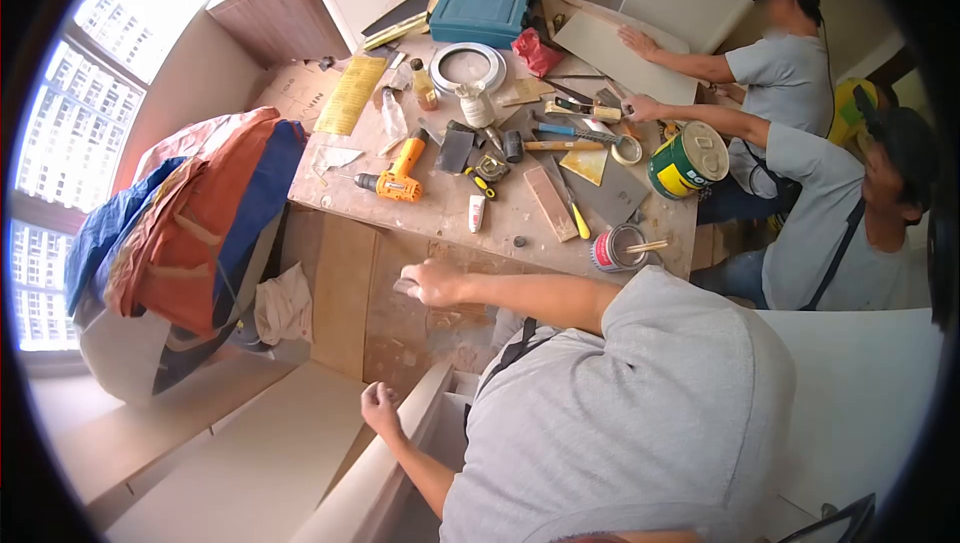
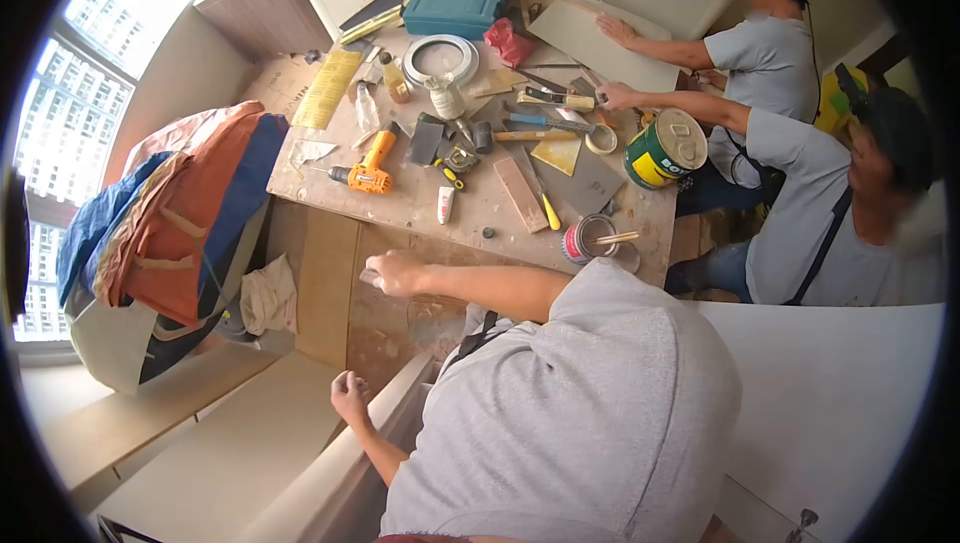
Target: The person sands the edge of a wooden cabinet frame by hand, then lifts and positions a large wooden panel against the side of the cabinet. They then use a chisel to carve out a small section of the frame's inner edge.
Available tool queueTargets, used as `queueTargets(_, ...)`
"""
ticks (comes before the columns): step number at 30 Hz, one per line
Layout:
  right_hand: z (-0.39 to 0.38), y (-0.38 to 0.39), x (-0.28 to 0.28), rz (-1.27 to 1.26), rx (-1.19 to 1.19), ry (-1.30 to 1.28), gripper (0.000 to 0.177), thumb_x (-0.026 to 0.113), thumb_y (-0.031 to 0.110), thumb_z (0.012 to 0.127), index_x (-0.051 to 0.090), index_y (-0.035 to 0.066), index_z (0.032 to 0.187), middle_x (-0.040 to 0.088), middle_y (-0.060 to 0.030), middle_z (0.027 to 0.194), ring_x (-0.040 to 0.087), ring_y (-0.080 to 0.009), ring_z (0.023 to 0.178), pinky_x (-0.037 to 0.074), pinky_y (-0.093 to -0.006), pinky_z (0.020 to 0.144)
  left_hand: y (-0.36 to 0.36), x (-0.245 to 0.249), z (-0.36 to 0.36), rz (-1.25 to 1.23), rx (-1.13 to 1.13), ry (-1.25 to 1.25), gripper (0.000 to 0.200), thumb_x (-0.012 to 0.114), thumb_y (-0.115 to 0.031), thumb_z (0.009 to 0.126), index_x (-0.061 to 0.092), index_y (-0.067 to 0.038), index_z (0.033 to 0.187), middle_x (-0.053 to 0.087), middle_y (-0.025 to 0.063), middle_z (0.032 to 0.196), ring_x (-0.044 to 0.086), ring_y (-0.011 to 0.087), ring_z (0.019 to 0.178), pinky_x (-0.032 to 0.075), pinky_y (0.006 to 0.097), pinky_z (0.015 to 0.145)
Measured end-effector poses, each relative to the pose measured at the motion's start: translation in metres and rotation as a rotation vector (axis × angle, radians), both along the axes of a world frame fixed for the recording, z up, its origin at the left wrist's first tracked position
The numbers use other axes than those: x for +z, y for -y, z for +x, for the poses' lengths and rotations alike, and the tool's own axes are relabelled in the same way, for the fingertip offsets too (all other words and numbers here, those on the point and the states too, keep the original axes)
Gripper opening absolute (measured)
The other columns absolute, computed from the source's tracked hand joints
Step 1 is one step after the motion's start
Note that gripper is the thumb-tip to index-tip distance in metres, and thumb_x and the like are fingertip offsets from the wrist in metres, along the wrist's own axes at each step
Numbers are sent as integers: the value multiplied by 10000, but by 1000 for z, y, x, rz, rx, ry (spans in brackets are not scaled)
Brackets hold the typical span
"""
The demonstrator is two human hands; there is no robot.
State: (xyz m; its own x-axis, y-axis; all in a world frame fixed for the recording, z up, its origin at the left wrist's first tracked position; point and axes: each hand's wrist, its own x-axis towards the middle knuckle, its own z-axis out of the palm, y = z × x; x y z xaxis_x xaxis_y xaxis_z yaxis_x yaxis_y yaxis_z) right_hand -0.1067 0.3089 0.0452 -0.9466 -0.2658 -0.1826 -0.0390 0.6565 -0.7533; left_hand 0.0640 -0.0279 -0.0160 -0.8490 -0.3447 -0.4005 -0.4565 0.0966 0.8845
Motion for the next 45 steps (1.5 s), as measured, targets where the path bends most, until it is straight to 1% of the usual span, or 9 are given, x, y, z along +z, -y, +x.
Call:
queueTargets(7,-106,-35,-13,231,-334,-129,345,619,371,1055,739,48,1047,772,-246,921,753,-466,888,590,-589,792,33,-15,-6,95,295,93,189,788,-137,1017,649,-28,1083,721,101,897,703,167,730,597,295,603)
queueTargets(9,-144,-68,-88,358,-347,-302,394,634,388,1043,728,6,1018,771,-239,862,750,-479,815,585,-599,736,30,-11,-8,62,302,117,205,788,-163,1019,669,-28,1117,737,96,906,711,153,739,597,290,607)
queueTargets(12,-162,-81,-43,358,-318,-351,281,726,199,965,745,10,1172,744,-266,1184,718,-454,1114,566,-556,938,29,3,-16,-18,373,96,190,791,-167,1009,696,-29,1099,745,76,909,724,145,770,619,302,655)
queueTargets(16,-186,-43,-22,248,-181,-367,150,682,135,955,783,43,1017,767,-237,977,725,-480,957,580,-512,865,39,-12,-11,-223,446,54,193,839,-160,943,728,-30,1033,750,86,914,740,193,829,614,352,727)
queueTargets(19,-204,40,-15,151,79,-229,195,741,165,969,822,38,1092,804,-179,965,782,-327,901,585,-418,848,38,-12,-7,-329,479,87,238,829,-256,943,762,-34,997,771,145,927,753,288,869,587,419,805)
queueTargets(29,-174,325,1,-228,1212,-324,166,744,89,978,798,25,1122,799,-195,1099,772,-376,1010,597,-441,900,6,6,18,-304,635,236,303,776,-338,963,790,-43,1032,811,170,983,773,328,922,595,441,825)
queueTargets(37,-175,408,26,-163,1805,-244,212,753,169,985,803,24,1131,799,-218,1026,796,-353,927,601,-411,836,-112,20,40,28,1526,174,403,756,-388,1006,771,-8,1142,815,183,1027,785,311,956,602,410,863)
queueTargets(43,-161,425,39,-107,1982,-304,215,743,186,985,808,38,1126,797,-221,1036,789,-377,952,601,-434,847,-126,96,15,-631,1885,314,386,716,-347,1078,723,23,1188,797,160,1005,779,271,888,613,382,844)
queueTargets(45,-146,422,39,-145,2027,-310,221,736,194,989,809,40,1128,798,-220,1049,785,-381,971,600,-441,861,-113,134,15,-770,1941,52,365,654,-333,1112,719,14,1203,793,218,1092,767,401,1013,610,459,917)
